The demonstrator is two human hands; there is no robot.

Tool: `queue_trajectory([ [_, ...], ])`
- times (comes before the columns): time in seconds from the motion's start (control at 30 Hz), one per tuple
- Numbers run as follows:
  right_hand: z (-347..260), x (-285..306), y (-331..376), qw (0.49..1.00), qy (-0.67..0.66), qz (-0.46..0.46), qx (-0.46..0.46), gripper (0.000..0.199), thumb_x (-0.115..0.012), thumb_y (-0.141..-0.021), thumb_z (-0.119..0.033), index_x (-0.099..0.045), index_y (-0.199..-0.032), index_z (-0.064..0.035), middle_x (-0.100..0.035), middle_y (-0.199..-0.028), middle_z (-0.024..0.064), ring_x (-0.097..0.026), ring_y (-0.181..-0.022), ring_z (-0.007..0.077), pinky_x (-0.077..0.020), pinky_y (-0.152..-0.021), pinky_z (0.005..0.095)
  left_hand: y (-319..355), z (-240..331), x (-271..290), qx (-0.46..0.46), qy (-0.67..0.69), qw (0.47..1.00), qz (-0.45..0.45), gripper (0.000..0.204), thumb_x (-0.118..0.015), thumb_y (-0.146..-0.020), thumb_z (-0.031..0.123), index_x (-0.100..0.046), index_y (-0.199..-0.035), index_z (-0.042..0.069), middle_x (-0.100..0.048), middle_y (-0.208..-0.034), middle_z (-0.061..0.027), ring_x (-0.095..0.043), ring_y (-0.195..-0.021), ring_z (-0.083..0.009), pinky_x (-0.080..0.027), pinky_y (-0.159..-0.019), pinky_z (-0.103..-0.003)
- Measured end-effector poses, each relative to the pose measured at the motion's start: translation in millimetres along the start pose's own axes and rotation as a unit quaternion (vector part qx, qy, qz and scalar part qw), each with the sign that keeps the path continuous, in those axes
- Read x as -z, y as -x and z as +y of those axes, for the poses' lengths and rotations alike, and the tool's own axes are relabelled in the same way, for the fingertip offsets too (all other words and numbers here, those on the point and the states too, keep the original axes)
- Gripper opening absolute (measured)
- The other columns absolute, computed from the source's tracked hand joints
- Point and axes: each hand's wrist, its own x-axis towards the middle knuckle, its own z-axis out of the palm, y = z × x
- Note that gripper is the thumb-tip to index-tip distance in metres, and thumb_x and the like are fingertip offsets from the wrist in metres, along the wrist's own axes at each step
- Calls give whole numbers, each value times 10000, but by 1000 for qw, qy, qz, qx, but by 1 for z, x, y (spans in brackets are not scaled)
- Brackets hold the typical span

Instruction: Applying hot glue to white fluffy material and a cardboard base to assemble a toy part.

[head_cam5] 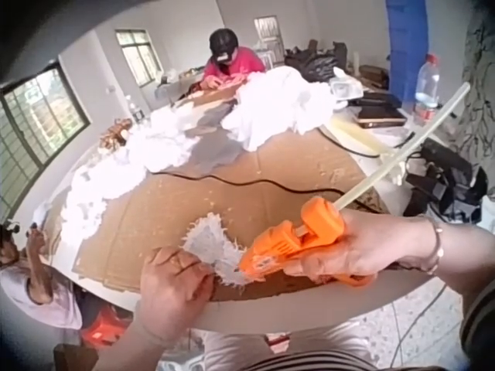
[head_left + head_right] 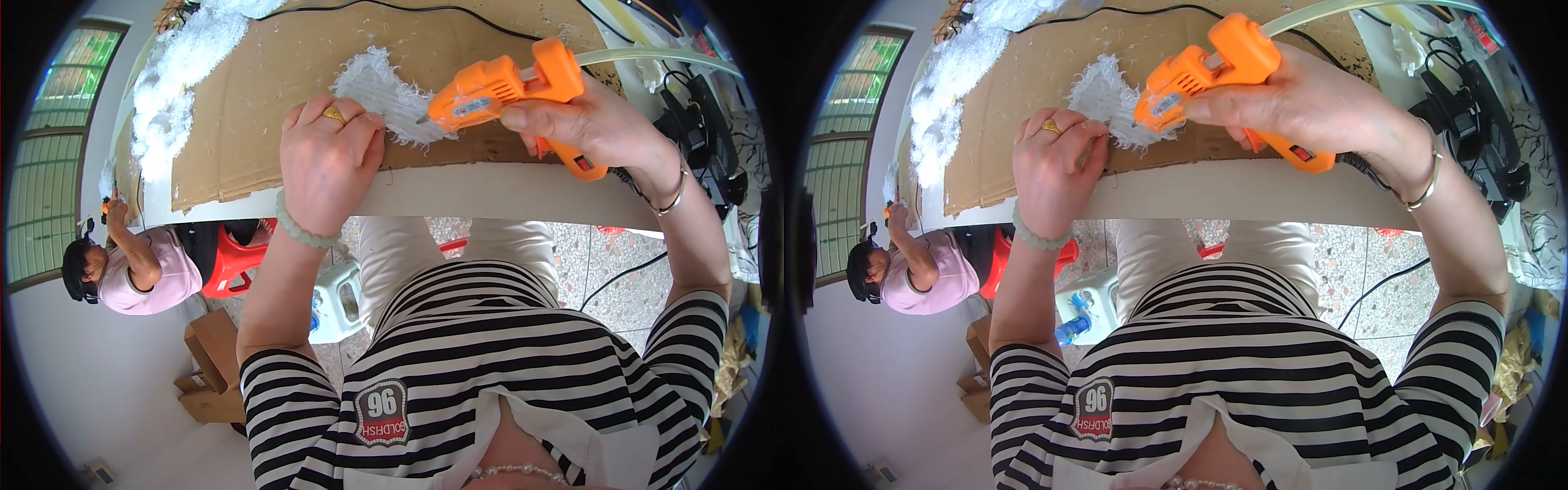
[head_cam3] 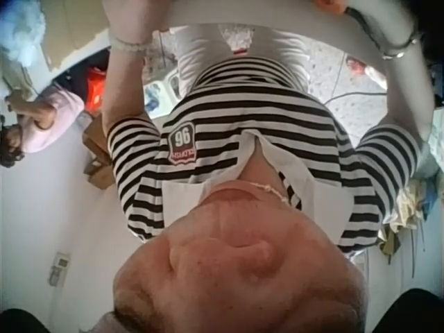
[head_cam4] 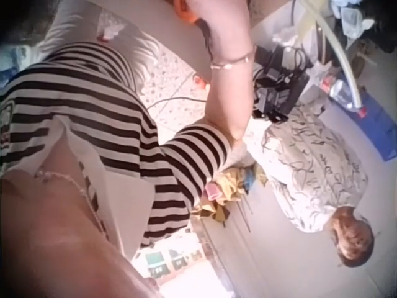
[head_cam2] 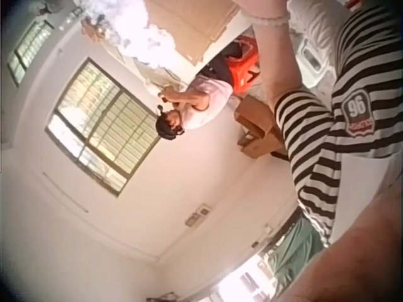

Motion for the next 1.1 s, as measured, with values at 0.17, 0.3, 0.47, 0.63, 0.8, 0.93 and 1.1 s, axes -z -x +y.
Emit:
queue_trajectory([
  [0.17,-2,3,-3,990,-128,32,42,378,-543,-932,-382,-594,-1000,-13,-583,-759,35,-581,-692,128,-489,-634,269,2,-1,1,21,39,999,-10,172,-706,-607,28,-645,-745,110,-610,-743,-4,-586,-754,-226,-446,-701,-343],
  [0.3,-3,-19,-18,954,-274,117,35,401,-497,-954,-376,-560,-1089,-3,-593,-849,80,-598,-808,163,-560,-760,335,9,3,6,81,65,994,-25,229,-707,-617,29,-644,-821,113,-612,-758,-20,-590,-755,-242,-450,-705,-354],
  [0.47,5,-33,-44,929,-336,99,117,399,-493,-957,-381,-550,-1091,-9,-598,-854,80,-603,-818,163,-568,-790,355,7,3,1,52,20,998,-26,244,-737,-633,56,-644,-851,113,-609,-789,-23,-581,-753,-244,-446,-691,-359],
  [0.63,14,-41,-52,913,-382,128,62,415,-507,-944,-410,-552,-1056,-13,-597,-853,78,-608,-825,164,-565,-773,344,0,0,-3,7,12,1000,-13,171,-718,-663,50,-646,-808,106,-596,-774,-18,-573,-762,-242,-438,-687,-359],
  [0.8,17,-42,-50,912,-389,131,28,458,-531,-918,-455,-572,-1013,-10,-596,-864,75,-612,-822,169,-558,-764,331,-10,-3,-6,24,37,998,-36,116,-697,-688,50,-640,-776,101,-593,-771,-20,-570,-776,-242,-432,-696,-357],
  [0.93,17,-41,-47,909,-396,130,8,474,-543,-906,-475,-589,-979,-9,-600,-884,80,-634,-795,200,-547,-737,310,-21,-4,-11,-1,33,997,-75,116,-693,-693,50,-625,-770,105,-594,-766,-23,-572,-786,-240,-431,-702,-368],
  [1.1,16,-38,-46,916,-382,122,-12,461,-538,-910,-469,-592,-977,-16,-602,-885,79,-640,-784,211,-543,-730,307,-35,-12,-7,16,49,992,-116,150,-714,-681,76,-622,-795,108,-597,-741,-23,-573,-762,-248,-432,-694,-384],
])
